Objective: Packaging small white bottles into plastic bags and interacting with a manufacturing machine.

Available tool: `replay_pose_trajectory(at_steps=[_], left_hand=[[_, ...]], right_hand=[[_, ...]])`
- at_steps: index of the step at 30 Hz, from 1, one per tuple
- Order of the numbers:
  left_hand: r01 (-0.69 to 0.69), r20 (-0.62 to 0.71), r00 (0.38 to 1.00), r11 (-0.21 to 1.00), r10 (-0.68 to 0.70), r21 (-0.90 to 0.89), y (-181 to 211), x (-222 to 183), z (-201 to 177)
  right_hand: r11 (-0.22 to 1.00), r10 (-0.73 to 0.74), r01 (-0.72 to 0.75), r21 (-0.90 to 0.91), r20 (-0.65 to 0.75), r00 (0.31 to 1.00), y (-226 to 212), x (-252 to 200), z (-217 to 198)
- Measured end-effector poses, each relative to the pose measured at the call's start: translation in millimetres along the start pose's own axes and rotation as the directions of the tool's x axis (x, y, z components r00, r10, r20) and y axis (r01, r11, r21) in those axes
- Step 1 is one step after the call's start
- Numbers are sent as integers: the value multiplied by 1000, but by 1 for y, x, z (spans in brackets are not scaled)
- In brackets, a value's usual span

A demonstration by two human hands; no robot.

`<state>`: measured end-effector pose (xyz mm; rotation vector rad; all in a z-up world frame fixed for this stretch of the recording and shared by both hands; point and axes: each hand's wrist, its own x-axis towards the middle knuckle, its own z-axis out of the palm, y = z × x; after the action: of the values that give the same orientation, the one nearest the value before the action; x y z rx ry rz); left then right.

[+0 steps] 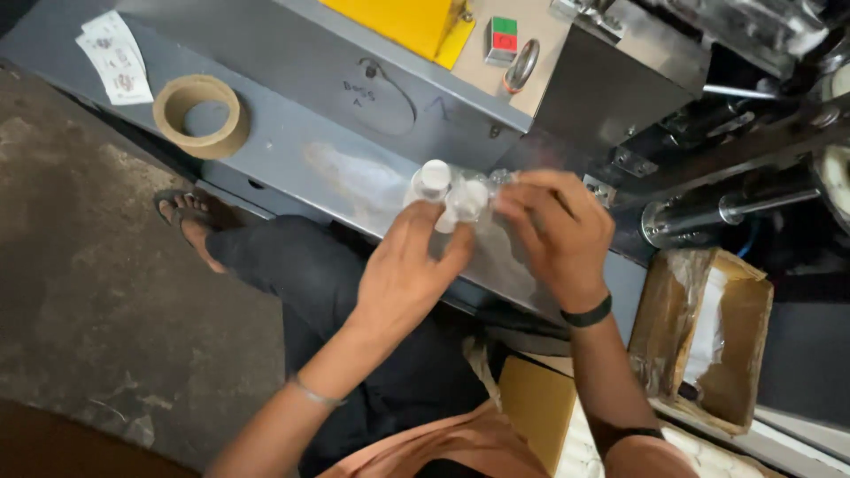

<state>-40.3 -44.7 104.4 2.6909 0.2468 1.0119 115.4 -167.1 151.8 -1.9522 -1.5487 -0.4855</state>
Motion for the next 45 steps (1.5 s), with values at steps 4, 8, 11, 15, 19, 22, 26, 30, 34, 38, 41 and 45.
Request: replay_pose_trajectory(at_steps=[4, 8, 11, 15, 19, 22, 26, 30, 34, 38, 41, 45], left_hand=[[2, -31, 1000, 999, -1, 52, 0, -1, 30], [118, 165, 978, 991, -128, 69, -6, -33, 65], [69, 188, 979, 996, -80, 61, -11, -41, 56], [100, 179, 981, 987, -77, -126, -17, -49, 41], [335, 361, 902, 910, -235, -245, -21, -60, 43], [403, 412, 872, 867, -266, -292, -24, -66, 46], [340, 243, 940, 661, -239, -669, -23, -49, 22], [355, 261, 924, 373, -278, -858, -23, -48, 4], [496, 396, 864, 395, -310, -773, -23, -62, 3], [563, 452, 817, 664, -357, -492, -28, -80, 22], [559, 447, 821, 662, -356, -500, -38, -90, 37], [519, 386, 853, 512, -350, -684, -37, -87, 33]], right_hand=[[988, 150, -149, -38, 39, 988, 20, -14, 24], [971, 236, -217, -97, 292, 927, 53, -69, 70], [977, 210, -205, -50, 348, 914, 43, -82, 68], [963, 158, -228, 143, 388, 908, 9, -80, 44], [934, -6, -130, 332, 380, 925, -36, -67, 29], [939, -180, 64, 338, 321, 930, -64, -51, 21], [923, -279, 168, 345, 304, 911, -79, -43, 21], [911, -327, 221, 348, 285, 901, -71, -37, 19], [926, -157, 38, 375, 292, 943, -63, -44, 26], [878, -255, 68, 474, 342, 904, -81, -45, 34], [835, -371, 149, 529, 344, 863, -96, -44, 37], [842, -386, 176, 510, 342, 857, -100, -39, 36]])
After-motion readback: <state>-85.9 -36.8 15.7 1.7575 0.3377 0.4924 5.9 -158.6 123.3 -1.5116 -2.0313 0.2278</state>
